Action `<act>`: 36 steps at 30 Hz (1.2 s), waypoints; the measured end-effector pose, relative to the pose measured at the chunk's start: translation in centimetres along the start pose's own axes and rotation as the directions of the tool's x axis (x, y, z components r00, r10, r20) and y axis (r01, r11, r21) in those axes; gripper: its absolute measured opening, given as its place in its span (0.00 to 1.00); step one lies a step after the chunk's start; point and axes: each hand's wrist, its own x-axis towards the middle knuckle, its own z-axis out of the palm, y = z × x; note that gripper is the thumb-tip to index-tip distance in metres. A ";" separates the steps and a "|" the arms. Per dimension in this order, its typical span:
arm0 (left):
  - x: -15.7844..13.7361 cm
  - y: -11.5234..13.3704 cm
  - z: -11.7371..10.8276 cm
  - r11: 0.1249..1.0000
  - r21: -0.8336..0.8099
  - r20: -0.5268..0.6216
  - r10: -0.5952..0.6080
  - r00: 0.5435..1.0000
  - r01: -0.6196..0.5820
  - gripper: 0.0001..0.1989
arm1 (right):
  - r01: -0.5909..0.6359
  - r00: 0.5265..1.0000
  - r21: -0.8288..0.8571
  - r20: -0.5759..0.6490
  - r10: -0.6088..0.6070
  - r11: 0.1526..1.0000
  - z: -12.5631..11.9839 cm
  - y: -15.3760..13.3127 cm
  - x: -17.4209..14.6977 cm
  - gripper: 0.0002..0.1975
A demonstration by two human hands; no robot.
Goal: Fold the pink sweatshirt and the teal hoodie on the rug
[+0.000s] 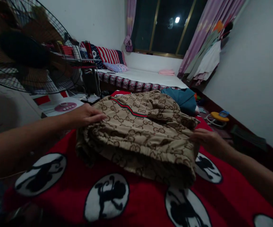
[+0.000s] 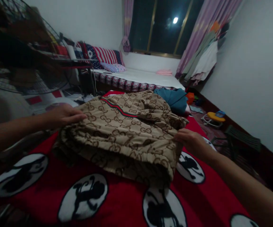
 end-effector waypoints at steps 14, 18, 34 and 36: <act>-2.3 4.1 5.6 1.000 0.010 0.611 -0.020 0.791 0.017 0.16 | -0.328 0.862 0.031 0.420 0.286 0.944 3.2 -1.2 -5.8 0.10; 4.8 7.5 4.2 0.986 0.089 0.484 0.079 0.871 -0.139 0.07 | -0.285 0.920 0.007 0.283 0.272 0.958 1.4 -1.8 -0.7 0.15; 14.4 7.8 19.6 0.995 0.101 -0.176 -0.010 0.984 0.028 0.29 | -0.795 0.503 -0.127 -0.684 0.529 0.593 -1.0 8.3 -1.0 0.21; 14.5 8.0 19.4 0.996 0.093 -0.171 -0.002 0.985 0.018 0.28 | -0.762 0.644 -0.344 -0.499 0.580 0.549 -1.3 9.9 -3.5 0.19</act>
